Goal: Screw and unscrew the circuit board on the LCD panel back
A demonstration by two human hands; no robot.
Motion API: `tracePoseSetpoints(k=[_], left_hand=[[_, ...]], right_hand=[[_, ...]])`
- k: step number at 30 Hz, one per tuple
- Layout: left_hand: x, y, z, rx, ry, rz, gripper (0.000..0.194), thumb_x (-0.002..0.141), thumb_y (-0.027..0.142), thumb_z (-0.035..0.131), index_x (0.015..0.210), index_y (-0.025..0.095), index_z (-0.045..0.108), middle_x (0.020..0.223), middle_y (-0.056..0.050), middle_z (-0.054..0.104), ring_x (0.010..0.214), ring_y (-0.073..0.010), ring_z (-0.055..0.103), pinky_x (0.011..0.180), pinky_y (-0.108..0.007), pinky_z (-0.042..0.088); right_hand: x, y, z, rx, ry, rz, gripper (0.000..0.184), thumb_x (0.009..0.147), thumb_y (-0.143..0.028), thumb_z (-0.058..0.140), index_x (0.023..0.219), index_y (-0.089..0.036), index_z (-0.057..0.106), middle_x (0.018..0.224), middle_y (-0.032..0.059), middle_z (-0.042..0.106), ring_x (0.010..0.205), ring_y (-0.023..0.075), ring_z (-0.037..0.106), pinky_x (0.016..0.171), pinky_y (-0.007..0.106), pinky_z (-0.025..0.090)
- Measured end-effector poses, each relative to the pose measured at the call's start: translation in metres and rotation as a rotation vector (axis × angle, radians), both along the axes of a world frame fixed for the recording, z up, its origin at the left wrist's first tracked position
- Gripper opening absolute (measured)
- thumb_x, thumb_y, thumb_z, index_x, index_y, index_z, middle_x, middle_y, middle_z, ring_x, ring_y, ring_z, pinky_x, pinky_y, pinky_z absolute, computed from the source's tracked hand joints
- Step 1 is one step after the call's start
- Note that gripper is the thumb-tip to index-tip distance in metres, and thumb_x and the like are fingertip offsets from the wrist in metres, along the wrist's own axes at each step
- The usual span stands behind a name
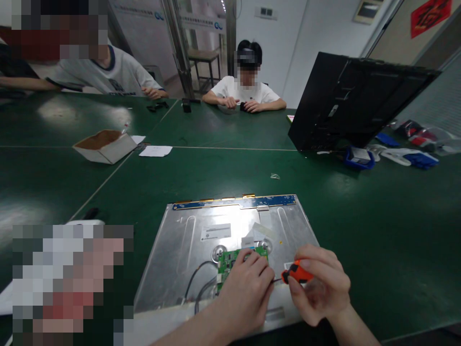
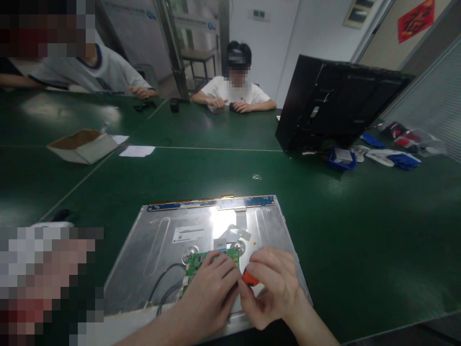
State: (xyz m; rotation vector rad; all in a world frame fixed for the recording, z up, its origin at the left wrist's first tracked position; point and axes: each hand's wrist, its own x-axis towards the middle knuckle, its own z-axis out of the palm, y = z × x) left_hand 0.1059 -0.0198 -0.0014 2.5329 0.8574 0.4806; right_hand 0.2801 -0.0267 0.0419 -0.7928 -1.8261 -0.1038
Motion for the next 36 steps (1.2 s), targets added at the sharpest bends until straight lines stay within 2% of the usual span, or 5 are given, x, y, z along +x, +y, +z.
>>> tracePoseSetpoints(k=[13,22,31,34,36], left_hand=[[-0.0007,0.0002,-0.0009,-0.021,0.02,-0.015,0.007,0.087,0.017,0.05,0.086,0.018,0.056,0.089,-0.005,0.059,0.088,-0.0236,0.052,0.093,-0.046,0.035],[0.0004,0.0009,-0.0018,-0.032,0.002,-0.005,0.006,0.083,0.015,0.051,0.084,0.018,0.055,0.087,-0.005,0.059,0.086,-0.0236,0.051,0.092,-0.046,0.036],[-0.0008,0.0002,-0.0026,-0.018,0.007,-0.015,0.008,0.088,0.018,0.049,0.088,0.019,0.056,0.09,-0.006,0.059,0.089,-0.0236,0.052,0.092,-0.045,0.035],[-0.0009,0.0004,-0.0038,-0.008,0.002,-0.015,0.005,0.085,0.018,0.05,0.084,0.019,0.056,0.088,-0.005,0.058,0.087,-0.0232,0.052,0.091,-0.044,0.035],[-0.0009,0.0003,-0.0043,-0.007,0.001,-0.012,0.005,0.084,0.017,0.051,0.082,0.019,0.055,0.087,-0.005,0.058,0.086,-0.0229,0.052,0.091,-0.044,0.035]], right_hand=[[0.0008,-0.0019,0.0004,-0.007,-0.011,-0.005,0.037,0.068,-0.009,0.058,0.104,-0.015,0.052,0.078,0.0035,0.058,0.06,0.0142,0.058,0.049,0.027,0.049],[-0.0022,-0.0011,0.0034,-0.003,-0.053,-0.037,0.021,0.072,-0.011,0.058,0.092,-0.015,0.054,0.07,0.0013,0.054,0.058,0.0142,0.055,0.047,0.027,0.045],[-0.0039,-0.002,0.0014,0.018,-0.044,0.051,0.032,0.072,-0.013,0.05,0.103,-0.011,0.054,0.085,0.0082,0.062,0.071,0.0177,0.062,0.057,0.031,0.053],[-0.0061,-0.0025,0.0034,0.01,-0.023,0.078,0.035,0.069,-0.008,0.052,0.104,-0.01,0.052,0.075,0.0047,0.061,0.062,0.0158,0.06,0.054,0.03,0.052],[-0.0074,-0.003,0.0041,-0.001,-0.025,0.058,0.028,0.069,-0.007,0.054,0.096,-0.013,0.053,0.066,0.0013,0.058,0.054,0.0141,0.055,0.049,0.029,0.049]])
